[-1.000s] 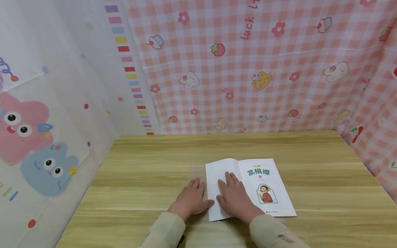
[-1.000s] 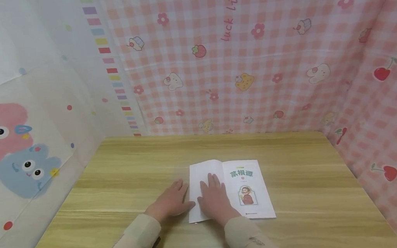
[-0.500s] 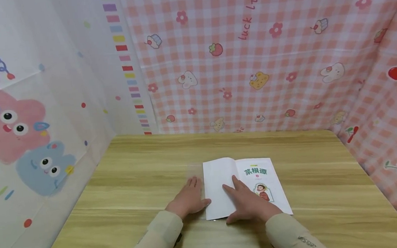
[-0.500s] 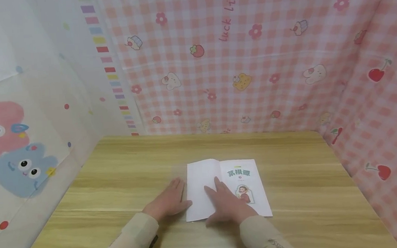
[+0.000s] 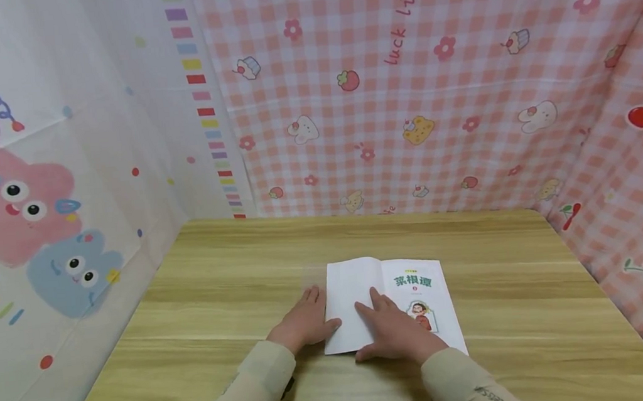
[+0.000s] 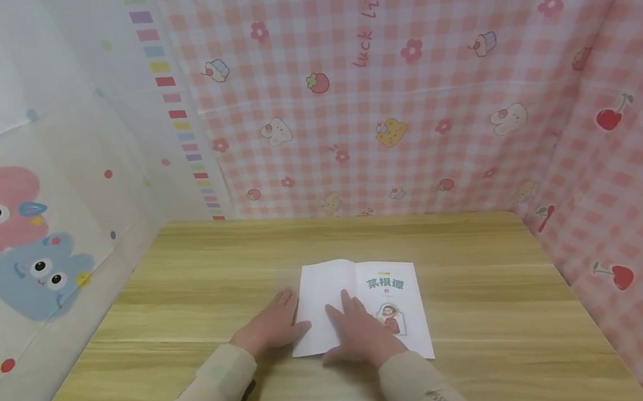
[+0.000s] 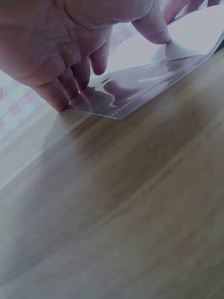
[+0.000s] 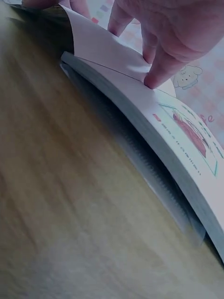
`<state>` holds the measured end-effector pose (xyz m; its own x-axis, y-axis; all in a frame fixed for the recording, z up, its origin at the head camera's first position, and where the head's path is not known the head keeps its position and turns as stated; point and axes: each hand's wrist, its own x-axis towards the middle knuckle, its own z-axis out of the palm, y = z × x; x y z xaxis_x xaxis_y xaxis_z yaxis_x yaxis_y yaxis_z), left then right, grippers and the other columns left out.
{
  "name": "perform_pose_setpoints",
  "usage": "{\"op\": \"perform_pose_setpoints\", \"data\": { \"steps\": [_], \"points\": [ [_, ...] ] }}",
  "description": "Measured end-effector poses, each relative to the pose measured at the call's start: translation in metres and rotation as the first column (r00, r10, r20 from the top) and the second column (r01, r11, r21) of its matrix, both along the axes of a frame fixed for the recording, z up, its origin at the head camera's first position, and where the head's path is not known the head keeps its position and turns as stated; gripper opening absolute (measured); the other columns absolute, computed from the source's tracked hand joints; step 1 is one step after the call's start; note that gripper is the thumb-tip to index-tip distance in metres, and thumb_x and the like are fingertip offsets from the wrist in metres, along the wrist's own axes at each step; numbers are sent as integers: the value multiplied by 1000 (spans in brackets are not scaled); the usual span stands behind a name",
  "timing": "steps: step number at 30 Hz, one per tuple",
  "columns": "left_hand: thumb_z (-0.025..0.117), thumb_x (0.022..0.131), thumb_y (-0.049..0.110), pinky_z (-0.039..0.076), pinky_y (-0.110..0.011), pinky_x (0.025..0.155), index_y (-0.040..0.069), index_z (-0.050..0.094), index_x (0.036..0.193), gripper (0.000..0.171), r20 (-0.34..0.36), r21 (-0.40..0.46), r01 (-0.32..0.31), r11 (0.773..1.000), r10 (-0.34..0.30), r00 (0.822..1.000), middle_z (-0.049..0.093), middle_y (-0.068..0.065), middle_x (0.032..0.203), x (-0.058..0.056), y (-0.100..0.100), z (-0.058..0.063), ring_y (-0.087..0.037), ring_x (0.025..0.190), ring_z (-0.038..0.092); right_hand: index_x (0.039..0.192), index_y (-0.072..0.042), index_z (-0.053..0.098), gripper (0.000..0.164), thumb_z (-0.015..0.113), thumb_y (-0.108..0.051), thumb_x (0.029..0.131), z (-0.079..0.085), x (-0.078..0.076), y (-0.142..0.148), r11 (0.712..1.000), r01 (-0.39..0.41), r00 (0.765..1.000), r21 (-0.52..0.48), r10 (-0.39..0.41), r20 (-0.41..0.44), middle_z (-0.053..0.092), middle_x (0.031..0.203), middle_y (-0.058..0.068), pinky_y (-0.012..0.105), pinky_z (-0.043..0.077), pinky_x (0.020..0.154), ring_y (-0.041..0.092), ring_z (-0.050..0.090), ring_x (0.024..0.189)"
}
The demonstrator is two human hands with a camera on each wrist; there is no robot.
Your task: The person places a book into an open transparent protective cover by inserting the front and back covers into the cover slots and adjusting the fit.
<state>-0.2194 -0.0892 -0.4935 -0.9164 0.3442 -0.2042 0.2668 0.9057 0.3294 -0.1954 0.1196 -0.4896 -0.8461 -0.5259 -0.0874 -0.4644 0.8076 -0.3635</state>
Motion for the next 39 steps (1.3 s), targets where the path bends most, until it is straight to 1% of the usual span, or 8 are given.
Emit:
{"op": "perform_pose_setpoints", "data": {
  "steps": [9,12,15,18,22,26,32,39],
  "points": [
    [54,94,43,28,-48,114,-6,33,145,74,-14,-53,13,999,-14,1000,25,-26,153,2,1,4,-37,140,20,142,-8,46,102,71,-68,64,-5,3,-12,997,6,996,79,1,-90,27,149,35,58,44,96,51,32,127],
    [55,94,42,27,-49,114,-6,34,144,73,-27,-54,19,998,-20,999,26,-27,153,2,1,5,-38,139,20,140,-8,48,98,67,-70,67,-4,3,-14,996,9,993,87,2,-118,30,148,34,58,43,96,50,35,124],
    [55,93,42,26,-50,114,-6,35,144,73,-27,-55,15,998,-17,999,23,-29,153,3,1,7,-40,139,18,140,-9,49,88,61,-68,75,0,1,-9,996,2,994,94,8,-108,32,148,32,58,44,95,49,37,124],
    [55,93,43,23,-52,114,-3,35,145,72,-17,-48,-1,999,1,1000,17,-31,154,4,0,8,-42,140,12,140,-9,48,80,63,-59,80,6,-2,1,996,-9,996,89,17,-86,32,149,30,57,41,99,47,36,127],
    [56,92,43,22,-53,114,-1,34,146,73,12,-22,-27,999,28,1000,14,-33,154,2,0,6,-43,140,10,143,-7,45,87,73,-53,74,12,-4,14,999,-21,1000,32,21,-2,27,152,30,58,32,107,43,28,135],
    [55,93,45,23,-52,115,-1,29,148,77,41,-2,-44,999,44,998,13,-32,155,0,-1,4,-41,141,10,145,-8,42,94,76,-54,70,13,-6,21,999,-35,998,-15,36,49,24,153,28,61,29,108,39,26,137],
    [52,93,47,22,-52,115,0,24,150,80,63,20,-63,998,61,996,11,-30,156,-1,-2,2,-39,142,7,145,-9,42,96,74,-58,69,8,-8,20,998,-70,997,-7,70,16,27,153,26,66,29,104,35,29,136],
    [54,93,45,23,-52,115,-1,27,149,78,71,15,-64,998,63,996,12,-31,155,2,-2,8,-39,141,9,144,-10,44,95,71,-62,69,2,-8,14,996,-84,996,12,84,-26,30,152,25,65,32,103,34,33,135]
  ]
}}
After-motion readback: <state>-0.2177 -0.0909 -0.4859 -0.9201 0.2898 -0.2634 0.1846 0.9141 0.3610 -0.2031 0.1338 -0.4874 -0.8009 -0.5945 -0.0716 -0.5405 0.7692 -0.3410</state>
